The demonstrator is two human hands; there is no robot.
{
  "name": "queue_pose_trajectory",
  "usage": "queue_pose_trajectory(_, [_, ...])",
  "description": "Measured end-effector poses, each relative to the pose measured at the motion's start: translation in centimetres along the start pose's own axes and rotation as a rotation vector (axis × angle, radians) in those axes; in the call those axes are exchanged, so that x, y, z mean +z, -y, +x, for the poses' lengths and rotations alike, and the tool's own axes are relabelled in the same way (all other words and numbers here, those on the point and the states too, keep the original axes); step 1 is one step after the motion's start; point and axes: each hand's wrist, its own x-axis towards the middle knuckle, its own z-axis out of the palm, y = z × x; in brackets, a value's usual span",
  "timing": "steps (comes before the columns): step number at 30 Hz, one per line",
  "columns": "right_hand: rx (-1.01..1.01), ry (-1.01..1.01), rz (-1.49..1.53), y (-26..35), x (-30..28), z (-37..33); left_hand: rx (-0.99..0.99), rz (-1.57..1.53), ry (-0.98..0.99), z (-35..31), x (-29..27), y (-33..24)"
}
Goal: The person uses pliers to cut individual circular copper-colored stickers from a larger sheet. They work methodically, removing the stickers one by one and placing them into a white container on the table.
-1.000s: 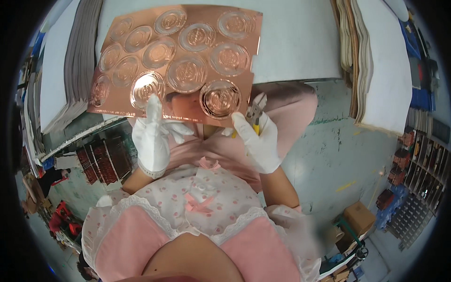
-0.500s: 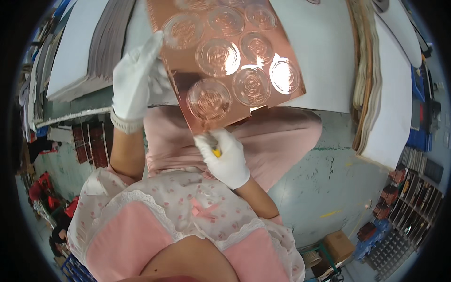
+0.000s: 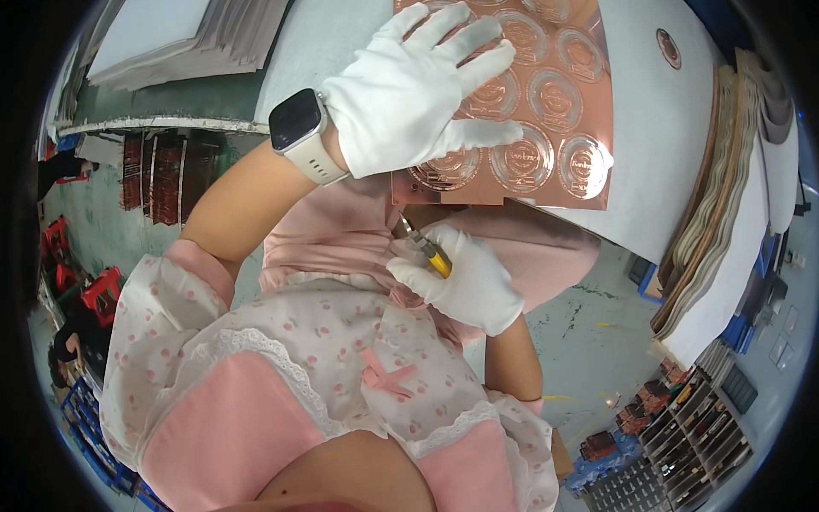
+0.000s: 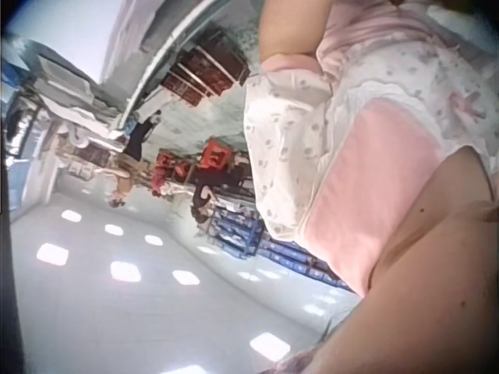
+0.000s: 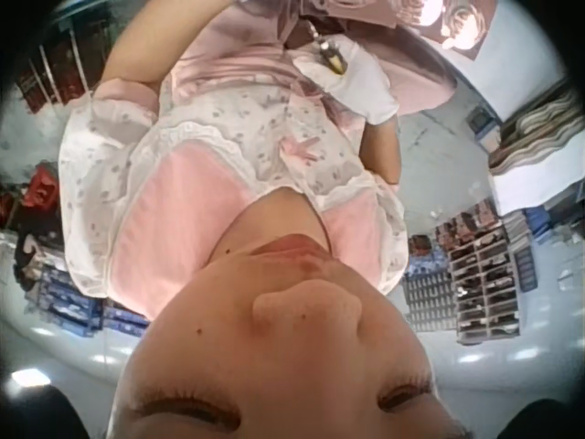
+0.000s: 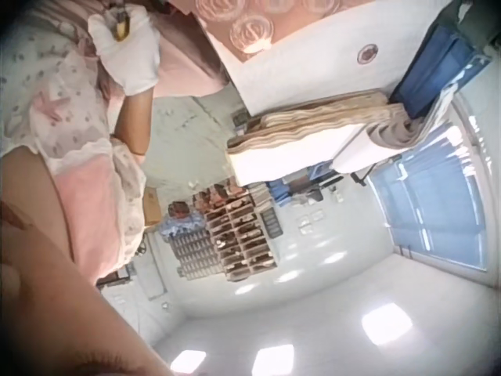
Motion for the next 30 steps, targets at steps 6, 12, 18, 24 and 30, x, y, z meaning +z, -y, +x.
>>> queue_pose_trajectory(6, [-0.016, 0.019, -0.03, 1.2, -0.7, 0.7, -0.007, 0.007, 0.018, -0.2, 0.2, 0.2])
queue_pose_trajectory(12, [0.046, 0.117, -0.2, 1.6, -1.6, 0.7, -0.015, -0.038, 0.039, -0.2, 0.3, 0.5])
queue_pose_trajectory(18, [-0.091, -0.008, -0.074, 0.5, -1.1, 1.3, -0.001, -0.014, 0.005, -0.4, 0.4, 0.5])
queue_pose_trajectory(24, [-0.006, 0.004, -0.145, 2.3, -1.1, 1.7, 0.014, -0.06, -0.023, -0.5, 0.4, 0.5])
queue_pose_trajectory(30, [0.009, -0.027, -0.299, 3.1, -0.9, 1.4, -0.009, -0.058, -0.011, -0.4, 0.7, 0.6])
